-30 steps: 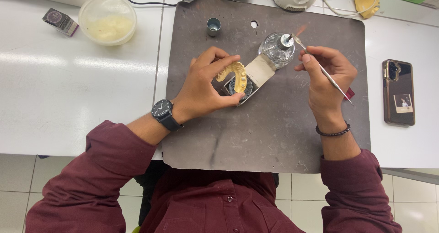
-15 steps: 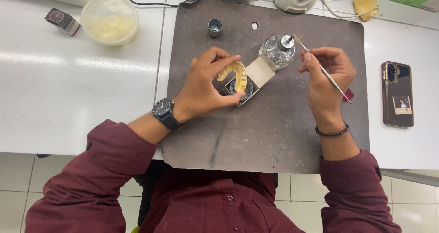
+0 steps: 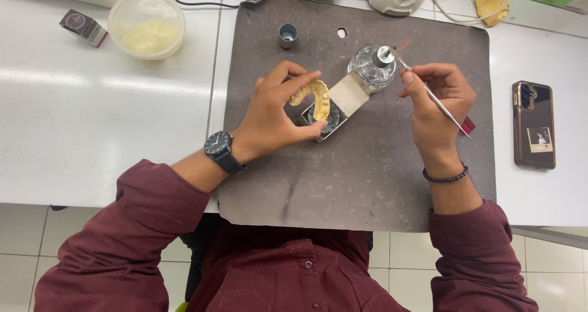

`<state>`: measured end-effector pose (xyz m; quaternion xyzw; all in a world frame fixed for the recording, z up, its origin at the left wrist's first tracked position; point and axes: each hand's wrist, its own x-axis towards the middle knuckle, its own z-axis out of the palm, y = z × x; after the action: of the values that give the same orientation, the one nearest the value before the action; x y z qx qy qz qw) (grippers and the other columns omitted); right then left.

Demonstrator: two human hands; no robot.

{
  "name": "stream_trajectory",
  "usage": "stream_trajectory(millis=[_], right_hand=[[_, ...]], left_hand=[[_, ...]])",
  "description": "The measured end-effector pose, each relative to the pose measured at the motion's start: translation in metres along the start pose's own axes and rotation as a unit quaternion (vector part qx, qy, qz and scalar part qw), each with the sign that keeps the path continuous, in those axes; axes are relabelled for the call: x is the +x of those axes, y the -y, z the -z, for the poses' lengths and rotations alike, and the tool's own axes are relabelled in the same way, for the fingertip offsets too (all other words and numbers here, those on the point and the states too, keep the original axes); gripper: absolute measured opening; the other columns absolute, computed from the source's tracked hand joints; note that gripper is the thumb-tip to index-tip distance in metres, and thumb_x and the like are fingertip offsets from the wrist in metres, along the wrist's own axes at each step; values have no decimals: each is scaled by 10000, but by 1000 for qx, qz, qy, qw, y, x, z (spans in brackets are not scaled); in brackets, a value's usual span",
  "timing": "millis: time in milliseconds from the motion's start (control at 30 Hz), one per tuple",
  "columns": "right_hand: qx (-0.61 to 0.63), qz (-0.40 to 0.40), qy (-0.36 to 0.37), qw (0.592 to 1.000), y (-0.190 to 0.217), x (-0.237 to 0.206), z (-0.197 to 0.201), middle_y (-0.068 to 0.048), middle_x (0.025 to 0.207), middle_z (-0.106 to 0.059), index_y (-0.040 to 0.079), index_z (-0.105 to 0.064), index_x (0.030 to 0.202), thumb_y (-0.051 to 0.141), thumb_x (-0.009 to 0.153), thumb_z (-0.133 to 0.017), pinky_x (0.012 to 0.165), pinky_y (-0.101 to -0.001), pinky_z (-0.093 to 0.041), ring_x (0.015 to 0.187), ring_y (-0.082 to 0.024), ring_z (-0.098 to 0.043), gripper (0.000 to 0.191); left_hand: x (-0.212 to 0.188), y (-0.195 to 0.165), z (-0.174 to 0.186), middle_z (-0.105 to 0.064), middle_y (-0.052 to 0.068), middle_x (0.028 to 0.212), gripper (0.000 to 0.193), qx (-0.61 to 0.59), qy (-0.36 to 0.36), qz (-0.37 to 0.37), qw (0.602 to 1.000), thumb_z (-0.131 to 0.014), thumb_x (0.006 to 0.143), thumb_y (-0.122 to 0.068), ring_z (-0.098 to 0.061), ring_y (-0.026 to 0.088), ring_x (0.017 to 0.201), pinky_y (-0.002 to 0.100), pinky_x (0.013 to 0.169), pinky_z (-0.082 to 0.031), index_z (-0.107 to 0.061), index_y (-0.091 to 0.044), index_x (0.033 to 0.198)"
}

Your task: The person opens a container of modeling wax, then holds a denture-like dental prosthesis and uses a brush dipped near an alcohol lamp to apply and shape wax onto the prosthesis, repeatedly dipping the brush and working along the denture teeth.

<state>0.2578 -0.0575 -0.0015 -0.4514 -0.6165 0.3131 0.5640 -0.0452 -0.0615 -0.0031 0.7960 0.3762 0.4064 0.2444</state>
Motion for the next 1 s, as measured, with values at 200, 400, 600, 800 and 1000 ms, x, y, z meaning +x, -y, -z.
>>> stream_trajectory(millis=[200, 400, 600, 800, 1000], right_hand=[[-22, 38, 193, 980, 18, -9, -16, -116, 1051, -743, 0, -699, 1019, -25, 917, -764, 920, -290, -579, 1014, -189, -724, 123], [-119, 93, 258, 954, 30, -9, -32, -85, 995, -768, 39, -731, 930, 13, 824, -802, 914, -312, -587, 1016, -203, -757, 130], [-153, 88, 240, 954, 33, -10, -37, -77, 995, -775, 43, -732, 917, 31, 827, -816, 857, -297, -587, 960, -185, -765, 124], [-168, 102, 232, 953, 32, -10, -39, -77, 985, -774, 40, -738, 921, 40, 823, -826, 834, -296, -586, 945, -184, -764, 132], [-140, 70, 230, 960, 23, -13, -34, -80, 991, -779, 33, -725, 917, 27, 836, -805, 822, -304, -582, 927, -180, -761, 115]], left_hand=[[4, -2, 2, -583, 79, 1220, 683, -79, -27, 50, 995, -903, 795, -216, -662, 120, 986, 241, 841, -600, -623, 12, 1375], [4, -5, 1, -579, 72, 1213, 669, -135, -8, 87, 987, -891, 805, -189, -676, 74, 852, 219, 788, -606, -618, 26, 1376], [4, -4, 1, -575, 67, 1222, 678, -150, 0, 103, 983, -890, 811, -201, -672, 66, 857, 215, 784, -613, -609, 31, 1383], [4, -4, 1, -576, 68, 1214, 681, -148, 0, 103, 984, -896, 805, -210, -673, 66, 855, 215, 781, -612, -616, 28, 1379], [4, -5, 1, -577, 70, 1208, 677, -129, 2, 102, 986, -894, 794, -210, -679, 71, 850, 216, 777, -601, -621, 22, 1369]])
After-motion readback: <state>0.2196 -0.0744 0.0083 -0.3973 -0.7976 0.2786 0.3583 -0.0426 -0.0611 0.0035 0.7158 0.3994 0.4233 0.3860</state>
